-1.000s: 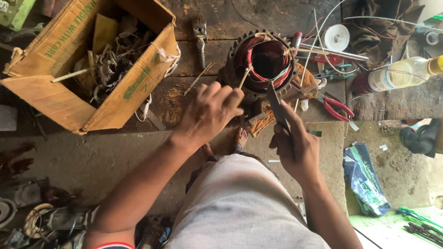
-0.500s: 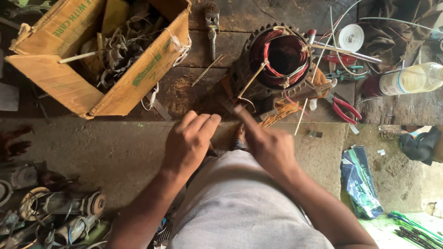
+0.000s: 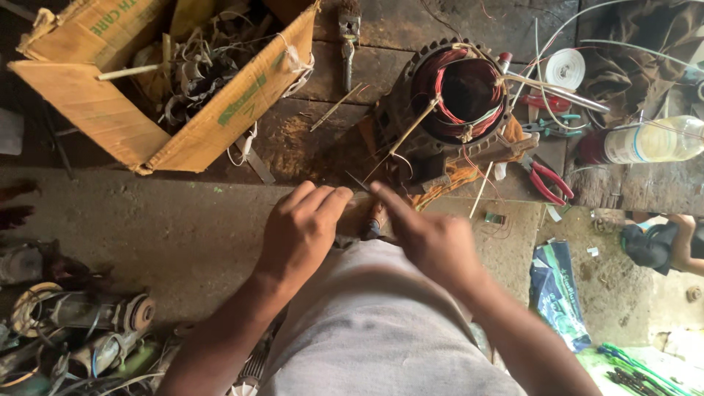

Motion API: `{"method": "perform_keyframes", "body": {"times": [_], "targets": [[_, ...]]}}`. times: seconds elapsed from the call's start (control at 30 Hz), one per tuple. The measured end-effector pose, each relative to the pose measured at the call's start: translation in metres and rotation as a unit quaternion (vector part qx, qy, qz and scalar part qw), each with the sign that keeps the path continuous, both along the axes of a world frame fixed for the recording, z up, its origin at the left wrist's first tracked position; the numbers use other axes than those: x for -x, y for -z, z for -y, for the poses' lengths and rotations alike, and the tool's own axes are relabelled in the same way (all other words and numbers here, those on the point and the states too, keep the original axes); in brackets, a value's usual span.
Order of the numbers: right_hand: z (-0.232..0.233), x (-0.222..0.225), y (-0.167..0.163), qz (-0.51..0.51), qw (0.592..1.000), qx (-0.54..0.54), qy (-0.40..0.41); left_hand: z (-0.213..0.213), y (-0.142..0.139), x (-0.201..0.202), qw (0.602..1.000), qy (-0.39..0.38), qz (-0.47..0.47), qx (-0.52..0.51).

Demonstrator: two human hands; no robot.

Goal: The person unwinds old burnt copper wire from an electric motor stator, pulling and cutting the wire by hand and with pliers, and uses a hammer to loosen the windings. They gather the removed wire and place it aside while working around the stator on the workbench.

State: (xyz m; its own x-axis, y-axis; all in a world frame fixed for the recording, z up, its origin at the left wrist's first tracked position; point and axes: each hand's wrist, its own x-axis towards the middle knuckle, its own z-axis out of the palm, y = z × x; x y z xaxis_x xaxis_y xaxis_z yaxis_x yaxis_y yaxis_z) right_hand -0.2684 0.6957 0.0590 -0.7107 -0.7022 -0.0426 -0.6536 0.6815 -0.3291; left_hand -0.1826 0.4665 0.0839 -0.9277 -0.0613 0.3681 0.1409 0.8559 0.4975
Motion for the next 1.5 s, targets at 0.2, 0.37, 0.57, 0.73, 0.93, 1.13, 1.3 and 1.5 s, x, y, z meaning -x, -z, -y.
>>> {"method": "perform_keyframes", "body": {"times": [0.2,0.37,0.57,0.73,0.93,1.13,1.3,1.5], "targets": [[0.009,-0.005,0.0,0.02,0.999,-0.004,-0.038,-0.004,0.0,0.0,0.998,-0.001,0.052,0.032],[0.014,-0.005,-0.027,0.065,0.996,0.025,0.051,-0.004,0.017,0.013,0.804,0.03,0.32,-0.5],[0.029,-0.004,-0.029,-0.049,0.999,0.002,-0.004,0.005,0.022,-0.003,0.983,-0.016,0.089,-0.159],[0.017,-0.011,-0.011,0.039,0.998,0.009,-0.038,0.011,0.009,-0.006,0.989,-0.013,0.083,-0.124],[0.005,-0.003,0.014,-0.085,0.996,-0.005,0.04,0.01,0.0,-0.006,0.998,-0.008,0.04,-0.052],[0.02,0.0,-0.014,-0.077,0.996,0.004,0.052,-0.001,0.004,-0.004,0.999,-0.014,0.043,0.017],[0.027,-0.004,-0.025,0.085,0.994,-0.069,0.012,-0.004,0.01,0.019,0.921,-0.025,0.348,-0.172],[0.024,0.002,-0.04,-0.038,0.994,0.104,-0.015,0.004,0.008,0.008,0.928,-0.022,0.179,-0.327]]}}
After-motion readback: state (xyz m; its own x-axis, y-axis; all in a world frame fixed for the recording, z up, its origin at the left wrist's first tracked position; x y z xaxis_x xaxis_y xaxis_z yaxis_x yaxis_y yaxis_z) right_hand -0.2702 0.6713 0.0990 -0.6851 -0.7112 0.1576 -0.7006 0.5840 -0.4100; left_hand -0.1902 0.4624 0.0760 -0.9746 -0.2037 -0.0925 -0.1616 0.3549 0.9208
